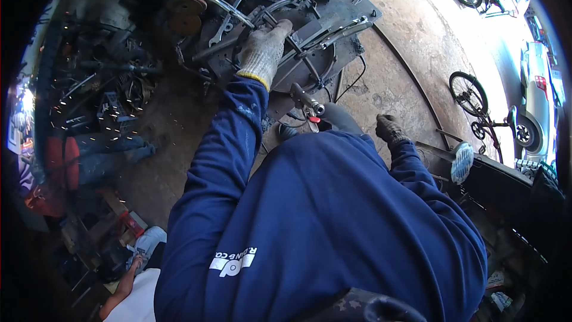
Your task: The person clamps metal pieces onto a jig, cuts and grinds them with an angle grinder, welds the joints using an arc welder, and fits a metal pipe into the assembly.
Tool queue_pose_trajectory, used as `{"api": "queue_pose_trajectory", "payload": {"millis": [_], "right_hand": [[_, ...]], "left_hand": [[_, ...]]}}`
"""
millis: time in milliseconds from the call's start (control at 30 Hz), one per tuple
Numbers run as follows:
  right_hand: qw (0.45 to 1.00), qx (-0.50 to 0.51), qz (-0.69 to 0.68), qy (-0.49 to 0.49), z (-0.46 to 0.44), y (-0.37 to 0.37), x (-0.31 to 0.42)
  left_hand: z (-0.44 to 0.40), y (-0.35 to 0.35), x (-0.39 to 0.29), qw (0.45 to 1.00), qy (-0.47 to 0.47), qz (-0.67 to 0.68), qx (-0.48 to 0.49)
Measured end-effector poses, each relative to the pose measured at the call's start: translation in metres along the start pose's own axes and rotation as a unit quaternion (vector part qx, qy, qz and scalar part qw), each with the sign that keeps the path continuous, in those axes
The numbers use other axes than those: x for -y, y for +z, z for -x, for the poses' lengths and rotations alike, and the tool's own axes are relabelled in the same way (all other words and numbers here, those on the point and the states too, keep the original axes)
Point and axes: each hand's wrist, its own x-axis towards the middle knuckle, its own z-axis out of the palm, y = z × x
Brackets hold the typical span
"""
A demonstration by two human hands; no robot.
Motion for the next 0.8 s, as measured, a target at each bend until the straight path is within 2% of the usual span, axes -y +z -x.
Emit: {"api": "queue_pose_trajectory", "payload": {"millis": [33,67,100,133,167,200,233,267,300,333,367,400,433,467,500,567,633,667,700,767,800], "right_hand": [[0.996,-0.026,-0.072,-0.036,-0.022,-0.008,-0.009],[0.99,-0.064,-0.085,-0.091,0.048,0.003,0.061],[0.98,-0.128,-0.1,-0.116,0.05,0.002,0.086],[0.957,-0.184,-0.091,-0.203,0.072,0.008,0.12],[0.929,-0.224,-0.141,-0.258,0.079,0.013,0.153],[0.914,-0.199,-0.082,-0.343,0.091,0.006,0.191],[0.859,-0.151,-0.139,-0.469,0.091,0.008,0.225],[0.828,-0.196,-0.114,-0.513,0.126,0.025,0.273],[0.803,-0.191,-0.152,-0.544,0.147,0.043,0.315],[0.788,-0.199,-0.012,-0.582,0.143,0.035,0.351],[0.771,-0.203,0.036,-0.602,0.151,0.048,0.39],[0.758,-0.149,0.052,-0.633,0.151,0.062,0.425],[0.768,-0.097,0.1,-0.625,0.156,0.081,0.457],[0.754,-0.063,0.182,-0.628,0.146,0.096,0.482],[0.748,0.007,0.245,-0.617,0.1,0.108,0.51],[0.704,0.008,0.452,-0.548,0.081,0.145,0.542],[0.625,-0.009,0.552,-0.551,0.041,0.176,0.555],[0.604,0.03,0.612,-0.51,0.037,0.19,0.563],[0.594,0.045,0.614,-0.518,0.033,0.205,0.566],[0.304,0.126,0.733,-0.596,0.001,0.224,0.566],[0.432,0.162,0.683,-0.567,-0.019,0.229,0.562]], "left_hand": [[0.003,0.0,-0.001,1.0,0.005,-0.019,-0.003],[0.007,-0.001,-0.005,0.999,0.006,-0.044,0.0],[0.009,-0.002,-0.007,0.999,0.008,-0.042,0.0],[0.011,-0.001,-0.008,0.998,0.004,-0.062,0.004],[0.013,-0.002,-0.01,0.997,-0.002,-0.082,0.006],[0.022,-0.005,-0.018,0.993,-0.009,-0.12,0.004],[0.026,-0.006,-0.022,0.991,-0.011,-0.135,0.013],[0.026,-0.007,-0.02,0.992,-0.006,-0.128,0.013],[0.025,-0.007,-0.019,0.993,-0.001,-0.121,0.014],[0.026,-0.007,-0.019,0.993,-0.005,-0.117,0.007],[0.028,-0.007,-0.021,0.993,0.001,-0.118,0.008],[0.029,-0.008,-0.022,0.993,0.005,-0.118,0.006],[0.028,-0.008,-0.02,0.994,0.0,-0.11,-0.008],[0.025,-0.006,-0.014,0.994,0.009,-0.105,-0.005],[0.021,-0.005,-0.011,0.995,0.019,-0.1,-0.003],[0.024,-0.003,-0.013,0.995,0.017,-0.098,-0.029],[0.027,-0.004,-0.014,0.996,0.031,-0.089,-0.005],[0.036,-0.003,-0.018,0.995,0.046,-0.079,-0.034],[0.036,-0.003,-0.018,0.995,0.034,-0.074,-0.05],[0.036,-0.003,-0.016,0.992,0.063,-0.09,-0.054],[0.038,-0.004,-0.018,0.993,0.057,-0.096,-0.044]]}}
